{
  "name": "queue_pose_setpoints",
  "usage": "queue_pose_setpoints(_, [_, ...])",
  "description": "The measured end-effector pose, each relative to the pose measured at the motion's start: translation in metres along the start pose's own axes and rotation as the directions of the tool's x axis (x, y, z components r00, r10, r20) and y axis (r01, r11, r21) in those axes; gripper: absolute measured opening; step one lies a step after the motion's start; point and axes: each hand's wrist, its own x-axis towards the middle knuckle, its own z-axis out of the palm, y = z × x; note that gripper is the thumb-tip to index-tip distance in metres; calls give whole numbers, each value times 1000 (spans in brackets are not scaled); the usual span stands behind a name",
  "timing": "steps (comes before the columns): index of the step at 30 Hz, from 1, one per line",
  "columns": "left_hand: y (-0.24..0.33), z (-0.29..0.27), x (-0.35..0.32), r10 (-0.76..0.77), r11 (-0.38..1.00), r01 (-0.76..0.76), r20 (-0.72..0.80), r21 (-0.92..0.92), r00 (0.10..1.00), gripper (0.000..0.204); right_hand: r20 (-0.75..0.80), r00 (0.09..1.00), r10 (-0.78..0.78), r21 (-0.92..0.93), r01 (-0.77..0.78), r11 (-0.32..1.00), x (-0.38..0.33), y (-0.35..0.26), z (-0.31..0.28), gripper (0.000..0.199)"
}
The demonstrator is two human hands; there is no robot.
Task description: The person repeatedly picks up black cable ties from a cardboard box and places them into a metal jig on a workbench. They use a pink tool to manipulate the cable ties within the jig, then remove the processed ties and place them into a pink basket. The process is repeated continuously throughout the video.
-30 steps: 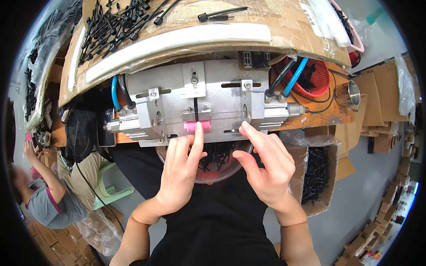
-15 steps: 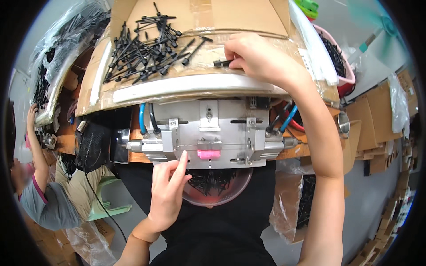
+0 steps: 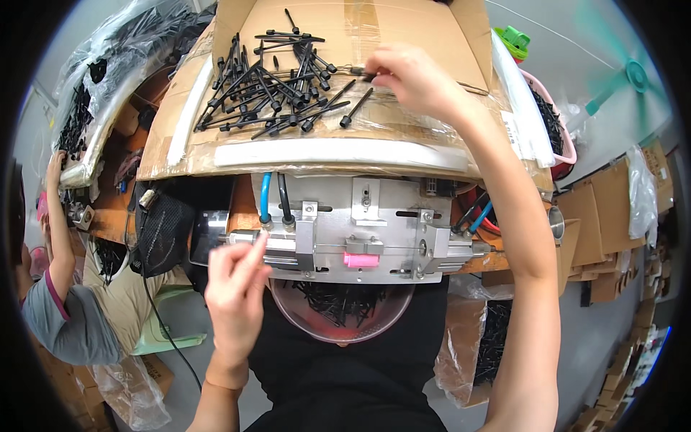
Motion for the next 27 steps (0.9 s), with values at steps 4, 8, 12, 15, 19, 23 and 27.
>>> queue_pose_setpoints(4, [-34,-4,78,105,992,-113,-141,-49,984,45,98,971,-216,11,216,976,-3,-5,11,21])
queue_pose_setpoints(8, [-92,-7,170,189,947,-177,-17,269,982,62,84,967,-240,-76,246,966,-9,-17,-7,21])
queue_pose_setpoints(12, [-58,21,188,2,895,-146,324,421,946,77,-55,994,-95,-215,82,973,-63,19,-64,19])
queue_pose_setpoints(15, [-25,49,187,-8,895,-150,352,420,936,76,-217,974,72,-363,-149,920,-110,74,-115,19])
queue_pose_setpoints(19, [19,100,199,51,910,-187,351,369,935,73,-391,772,501,-561,-632,535,-190,193,-172,25])
queue_pose_setpoints(23, [51,107,218,37,941,-164,391,296,920,76,-428,669,608,-450,-741,499,-210,286,-175,32])
queue_pose_setpoints(27, [33,57,231,242,919,-353,460,173,855,82,-427,802,417,-482,-592,646,-173,263,-163,32])
